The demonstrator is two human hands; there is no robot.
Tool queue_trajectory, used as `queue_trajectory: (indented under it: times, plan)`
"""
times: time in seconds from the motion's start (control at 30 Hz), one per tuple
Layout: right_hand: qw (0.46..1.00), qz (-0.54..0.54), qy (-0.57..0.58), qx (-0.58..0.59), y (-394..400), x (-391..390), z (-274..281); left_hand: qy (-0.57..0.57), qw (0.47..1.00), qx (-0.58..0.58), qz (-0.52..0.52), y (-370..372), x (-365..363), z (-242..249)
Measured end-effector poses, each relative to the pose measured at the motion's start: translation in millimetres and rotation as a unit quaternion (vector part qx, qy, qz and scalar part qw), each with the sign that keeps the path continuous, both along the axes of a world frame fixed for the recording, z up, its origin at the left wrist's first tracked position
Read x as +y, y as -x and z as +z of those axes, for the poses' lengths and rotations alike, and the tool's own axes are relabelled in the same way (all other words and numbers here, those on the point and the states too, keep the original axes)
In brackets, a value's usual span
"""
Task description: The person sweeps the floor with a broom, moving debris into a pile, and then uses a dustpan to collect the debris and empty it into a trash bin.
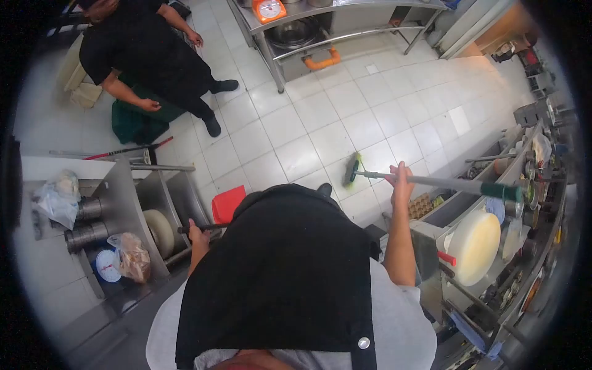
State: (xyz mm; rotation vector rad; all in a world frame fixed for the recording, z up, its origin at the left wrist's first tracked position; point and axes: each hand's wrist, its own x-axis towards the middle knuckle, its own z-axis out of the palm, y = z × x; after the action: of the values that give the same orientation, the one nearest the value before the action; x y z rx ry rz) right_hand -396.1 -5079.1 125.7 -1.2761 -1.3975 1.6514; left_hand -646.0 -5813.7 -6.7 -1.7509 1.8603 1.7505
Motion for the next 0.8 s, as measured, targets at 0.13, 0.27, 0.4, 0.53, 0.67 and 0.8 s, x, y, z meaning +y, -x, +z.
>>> queue_trajectory:
  times: [0.13, 0.27, 0.4, 0.53, 0.67, 0.8]
  plan:
    - [0.999, 0.038, -0.004, -0.034, 26, 48, 24, -0.024, 0.999, 0.036, 0.006, 0, 33, -6]
    - [0.997, 0.065, -0.007, -0.033, 60, 72, 31, -0.064, 0.991, 0.089, 0.072, 8, 68, -2]
    - [0.992, 0.124, -0.004, -0.031, 93, 74, 28, -0.065, 0.993, 0.081, 0.063, 25, 94, -2]
    - [0.987, 0.154, 0.000, -0.044, 133, 76, 35, -0.061, 0.992, 0.080, 0.073, 62, 125, -30]
    - [0.993, 0.110, -0.008, -0.035, 171, 94, 54, -0.099, 0.993, 0.047, 0.053, 114, 165, -63]
    - [0.992, 0.129, -0.008, 0.012, 224, 105, 91, -0.094, 0.994, 0.050, 0.005, 168, 211, -84]
